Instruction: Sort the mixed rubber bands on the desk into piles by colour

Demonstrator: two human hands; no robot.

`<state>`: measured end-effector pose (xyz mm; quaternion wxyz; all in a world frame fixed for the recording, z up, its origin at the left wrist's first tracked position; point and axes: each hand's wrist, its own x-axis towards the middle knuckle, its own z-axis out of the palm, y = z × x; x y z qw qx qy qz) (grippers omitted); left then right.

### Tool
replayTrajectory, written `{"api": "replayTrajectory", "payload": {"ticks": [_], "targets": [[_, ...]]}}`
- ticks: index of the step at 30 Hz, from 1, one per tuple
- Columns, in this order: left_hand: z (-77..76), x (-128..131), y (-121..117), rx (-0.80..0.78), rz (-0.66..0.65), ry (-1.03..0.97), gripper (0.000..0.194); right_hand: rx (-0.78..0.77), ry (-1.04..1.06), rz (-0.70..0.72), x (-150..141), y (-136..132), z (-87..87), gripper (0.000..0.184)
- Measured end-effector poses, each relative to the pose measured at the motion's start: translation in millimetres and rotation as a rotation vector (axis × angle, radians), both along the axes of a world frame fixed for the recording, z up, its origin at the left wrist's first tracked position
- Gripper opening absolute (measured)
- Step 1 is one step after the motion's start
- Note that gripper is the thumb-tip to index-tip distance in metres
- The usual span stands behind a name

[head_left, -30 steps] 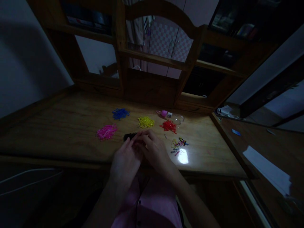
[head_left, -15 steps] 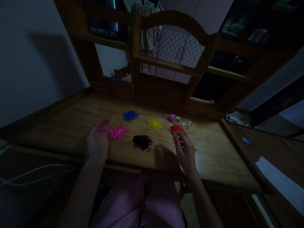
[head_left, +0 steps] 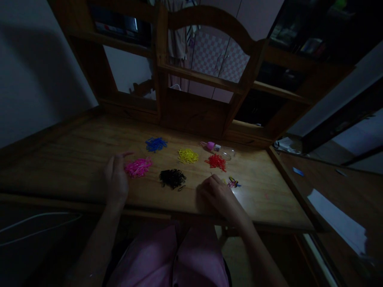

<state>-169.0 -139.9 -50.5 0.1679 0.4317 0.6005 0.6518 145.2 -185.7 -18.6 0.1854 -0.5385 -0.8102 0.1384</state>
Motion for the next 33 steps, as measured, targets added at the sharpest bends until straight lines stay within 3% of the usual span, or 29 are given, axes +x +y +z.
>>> {"api": "replayTrajectory", "payload": {"ticks": [3, 5, 7, 11, 15, 18, 23, 27, 33], "targets": [[19.4, 22.3, -17.7, 0.061, 0.061, 0.146, 0.036, 0.028, -0.091, -0.02, -12.4, -4.9, -6.1, 0.007], [29.4, 49.2, -29.4, 0.066, -0.023, 0.204, 0.033, 0.033, -0.082, -0.046, -5.9, -4.9, -6.3, 0.01], [34.0, 83.5, -36.4, 0.032, -0.234, 0.315, 0.028, 0.04, 0.009, -0.14, 12.4, -3.2, -4.3, 0.011], [29.6, 151.5, -25.6, 0.014, -0.866, 0.566, 0.022, 0.117, 0.235, -0.424, 65.6, -1.7, -0.6, 0.014], [26.9, 190.7, 8.4, 0.029, -1.212, 0.74, 0.035, 0.231, 0.328, -0.529, 105.4, -10.5, -4.1, 0.024], [28.0, 204.3, 30.9, -0.052, -1.393, 0.855, 0.029, 0.248, 0.363, -0.569, 118.0, -19.2, -9.5, 0.026], [14.4, 215.9, 49.5, -0.114, -1.437, 0.887, 0.012, 0.231, 0.419, -0.559, 120.0, -23.4, -12.0, 0.026], [6.4, 215.4, 44.4, -0.111, -1.431, 0.862, 0.015, 0.221, 0.436, -0.522, 111.3, -18.3, -7.4, 0.024], [28.1, 196.1, 34.1, -0.051, -1.369, 0.823, 0.018, 0.257, 0.466, -0.41, 91.4, 0.3, 6.1, 0.02]]}}
